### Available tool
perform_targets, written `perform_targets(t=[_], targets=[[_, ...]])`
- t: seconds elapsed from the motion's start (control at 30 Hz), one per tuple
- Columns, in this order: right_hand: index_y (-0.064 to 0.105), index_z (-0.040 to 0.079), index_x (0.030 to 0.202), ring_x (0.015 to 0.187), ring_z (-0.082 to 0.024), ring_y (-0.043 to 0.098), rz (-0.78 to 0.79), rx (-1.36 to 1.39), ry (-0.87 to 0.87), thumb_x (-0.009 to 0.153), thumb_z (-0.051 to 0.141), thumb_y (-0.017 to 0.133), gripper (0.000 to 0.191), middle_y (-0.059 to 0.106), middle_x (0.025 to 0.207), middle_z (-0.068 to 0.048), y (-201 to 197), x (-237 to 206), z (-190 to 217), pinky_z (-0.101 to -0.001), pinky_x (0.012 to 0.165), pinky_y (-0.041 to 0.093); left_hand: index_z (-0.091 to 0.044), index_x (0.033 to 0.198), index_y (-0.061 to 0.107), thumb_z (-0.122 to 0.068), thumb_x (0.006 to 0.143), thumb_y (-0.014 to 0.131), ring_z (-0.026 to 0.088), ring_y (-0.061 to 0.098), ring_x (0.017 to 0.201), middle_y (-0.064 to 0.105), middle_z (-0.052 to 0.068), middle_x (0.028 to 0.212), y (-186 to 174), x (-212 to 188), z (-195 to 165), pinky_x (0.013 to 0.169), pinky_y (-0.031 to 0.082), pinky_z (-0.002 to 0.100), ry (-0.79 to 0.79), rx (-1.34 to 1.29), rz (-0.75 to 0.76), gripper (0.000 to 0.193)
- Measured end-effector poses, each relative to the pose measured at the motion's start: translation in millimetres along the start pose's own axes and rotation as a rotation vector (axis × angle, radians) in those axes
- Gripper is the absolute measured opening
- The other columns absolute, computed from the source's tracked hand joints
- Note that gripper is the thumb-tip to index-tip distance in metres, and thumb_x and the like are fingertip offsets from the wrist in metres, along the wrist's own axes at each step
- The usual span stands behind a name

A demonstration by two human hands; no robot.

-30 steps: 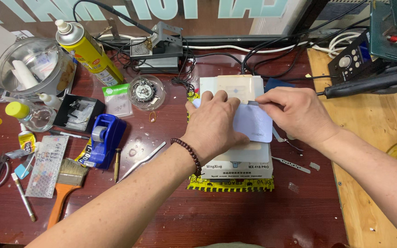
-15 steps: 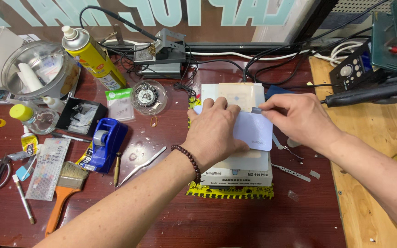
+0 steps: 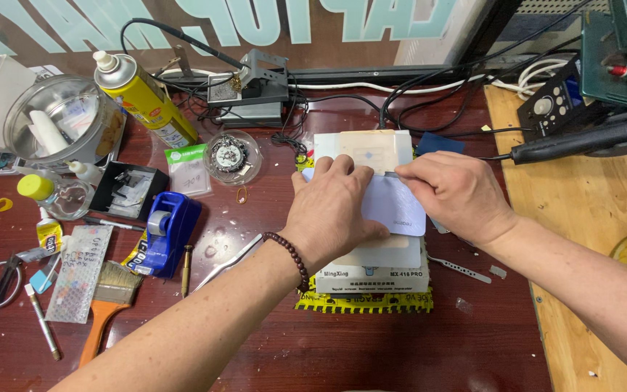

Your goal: The person aligns a light blue phone back cover over the phone body on the workbench, presses it into place, and runs a small tool along the edges to seat it. They briefly work on the phone screen, apply liquid from a small bottle, and repeatedly press and reposition the back cover to secure it.

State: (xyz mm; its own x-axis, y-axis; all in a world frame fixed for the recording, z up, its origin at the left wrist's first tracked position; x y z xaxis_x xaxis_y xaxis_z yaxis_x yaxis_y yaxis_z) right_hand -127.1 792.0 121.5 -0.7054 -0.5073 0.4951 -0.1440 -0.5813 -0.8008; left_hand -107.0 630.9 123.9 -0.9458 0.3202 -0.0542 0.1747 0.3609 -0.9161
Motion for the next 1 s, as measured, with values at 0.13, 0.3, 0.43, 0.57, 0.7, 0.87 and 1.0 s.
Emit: perform_targets(t=[0.13,0.3,0.43,0.57,0.7,0.87,1.0], targets=[[0.076,0.007,0.098,0.08,-0.026,0.076,0.115,0.199,0.253,0.083,0.011,0.075,0.015,0.075,0.089,-0.011,1,5,-21,-0.037,0.067,0.058,-0.012,0.121,0.065,-0.045,0.059,0.092,0.03,0.051,0.12,0.059,0.01,0.119,2,0,-2,0.093,0.04,0.063,-0.001,-0.007,0.006,0.076],[0.076,0.007,0.096,0.086,-0.03,0.073,-0.016,0.044,-0.016,0.088,0.009,0.073,0.008,0.075,0.092,-0.012,1,6,5,-0.0385,0.075,0.058,-0.011,0.121,0.065,-0.046,0.06,0.092,0.031,0.05,0.121,0.058,0.01,0.12,3,1,0,0.094,0.042,0.061,-0.008,0.007,0.005,0.075],[0.076,0.007,0.095,0.084,-0.031,0.072,0.001,0.045,0.021,0.089,0.009,0.074,0.007,0.075,0.09,-0.012,10,12,8,-0.0386,0.072,0.057,-0.007,0.118,0.064,-0.048,0.058,0.092,0.03,0.051,0.122,0.058,0.01,0.12,3,1,-1,0.095,0.041,0.06,-0.005,-0.002,-0.023,0.078],[0.076,0.005,0.1,0.085,-0.025,0.074,-0.095,0.113,0.112,0.091,0.007,0.074,0.009,0.075,0.095,-0.011,-5,8,-5,-0.0335,0.072,0.057,-0.007,0.117,0.064,-0.053,0.057,0.093,0.029,0.051,0.12,0.058,0.01,0.118,0,2,-3,0.097,0.039,0.06,-0.015,0.036,0.013,0.081],[0.075,0.002,0.108,0.078,-0.017,0.068,-0.257,0.307,0.506,0.097,0.007,0.074,0.012,0.076,0.092,-0.005,-17,-8,-42,-0.0287,0.067,0.053,-0.011,0.116,0.065,-0.056,0.058,0.092,0.03,0.051,0.119,0.058,0.01,0.118,-4,10,-3,0.101,0.038,0.059,0.004,0.161,0.138,0.078],[0.067,0.003,0.111,0.083,-0.013,0.07,-0.435,0.838,1.085,0.095,0.007,0.07,0.017,0.071,0.095,-0.004,-15,-67,-71,-0.0285,0.074,0.057,-0.006,0.112,0.067,-0.056,0.057,0.093,0.034,0.063,0.109,0.066,0.015,0.108,-10,24,-8,0.091,0.052,0.051,0.2,0.118,0.114,0.078],[0.064,0.008,0.107,0.088,-0.014,0.07,-0.456,1.265,1.417,0.092,0.009,0.065,0.015,0.07,0.096,-0.003,3,-112,-52,-0.0336,0.084,0.059,-0.008,0.111,0.072,-0.044,0.075,0.084,0.029,0.076,0.097,0.076,0.013,0.101,-12,41,11,0.088,0.06,0.04,0.077,-0.229,0.28,0.052]])
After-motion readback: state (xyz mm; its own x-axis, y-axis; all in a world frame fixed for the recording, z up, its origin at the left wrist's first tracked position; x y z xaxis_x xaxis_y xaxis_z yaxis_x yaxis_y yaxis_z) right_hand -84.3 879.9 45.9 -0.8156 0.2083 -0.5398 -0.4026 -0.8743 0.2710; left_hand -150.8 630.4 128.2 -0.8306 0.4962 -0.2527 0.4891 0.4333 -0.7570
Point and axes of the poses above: each hand's wrist, its own x-axis towards the middle knuckle, its own y-axis out of the palm, z = x × y, the point moved 6 cm from there along x, towards the middle knuckle
